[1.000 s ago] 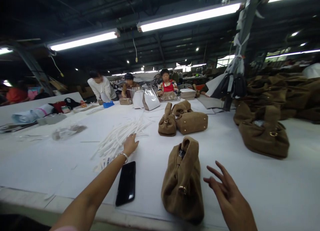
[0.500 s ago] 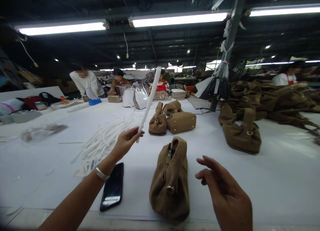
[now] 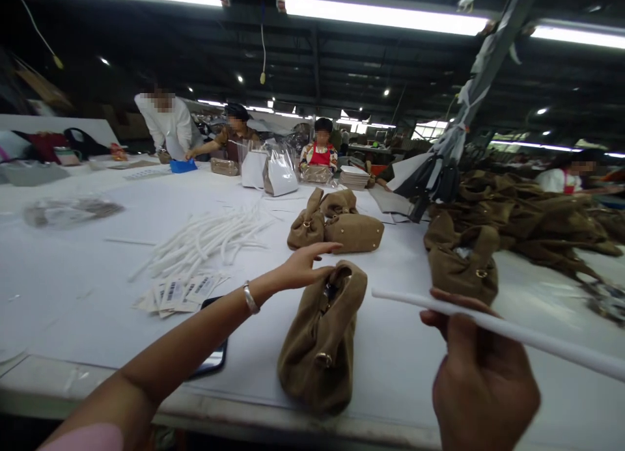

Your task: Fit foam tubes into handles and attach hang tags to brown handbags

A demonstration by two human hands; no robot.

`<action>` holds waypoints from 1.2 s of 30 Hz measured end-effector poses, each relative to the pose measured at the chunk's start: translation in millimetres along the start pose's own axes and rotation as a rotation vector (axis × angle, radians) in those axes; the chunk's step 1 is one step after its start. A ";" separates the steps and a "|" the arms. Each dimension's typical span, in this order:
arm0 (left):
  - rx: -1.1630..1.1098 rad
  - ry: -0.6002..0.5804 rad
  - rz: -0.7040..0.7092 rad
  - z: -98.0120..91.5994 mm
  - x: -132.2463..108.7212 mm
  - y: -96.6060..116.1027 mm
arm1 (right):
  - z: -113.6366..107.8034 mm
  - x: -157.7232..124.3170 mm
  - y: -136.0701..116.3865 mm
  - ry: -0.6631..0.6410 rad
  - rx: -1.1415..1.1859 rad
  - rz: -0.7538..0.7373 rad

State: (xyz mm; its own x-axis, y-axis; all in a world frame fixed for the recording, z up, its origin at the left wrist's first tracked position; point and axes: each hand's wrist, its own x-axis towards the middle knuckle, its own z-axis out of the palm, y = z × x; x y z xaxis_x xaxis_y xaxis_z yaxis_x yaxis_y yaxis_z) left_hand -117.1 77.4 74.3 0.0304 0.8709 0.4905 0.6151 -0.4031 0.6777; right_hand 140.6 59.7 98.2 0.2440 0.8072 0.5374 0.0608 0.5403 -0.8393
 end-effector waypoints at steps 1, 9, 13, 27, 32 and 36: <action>0.021 -0.063 0.011 5.4 5.4 -11.4 | 0.2 1.2 9.4 -0.021 -0.002 0.057; 0.126 -0.168 0.056 27.4 29.8 -25.3 | 15.4 -9.5 56.1 -0.376 0.040 0.224; 0.163 -0.076 0.045 29.6 24.6 -12.2 | 22.2 -14.8 58.9 -0.388 0.005 0.069; 0.108 -0.306 -0.011 12.3 13.5 1.8 | 23.0 -29.7 73.6 -0.377 -0.151 -0.233; 0.110 -0.307 0.008 15.6 12.3 3.4 | 20.3 -35.5 89.2 -0.458 -0.189 -0.068; 0.123 -0.226 0.000 22.8 12.5 -3.0 | 18.7 -36.6 80.8 -0.300 -0.219 -0.256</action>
State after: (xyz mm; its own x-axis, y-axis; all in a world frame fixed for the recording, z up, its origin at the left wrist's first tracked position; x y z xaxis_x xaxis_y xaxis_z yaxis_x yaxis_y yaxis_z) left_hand -100.6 95.9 65.9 0.1976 0.9170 0.3464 0.7055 -0.3784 0.5993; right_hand 118.5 78.3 12.3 -0.0954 0.7048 0.7030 0.2940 0.6946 -0.6566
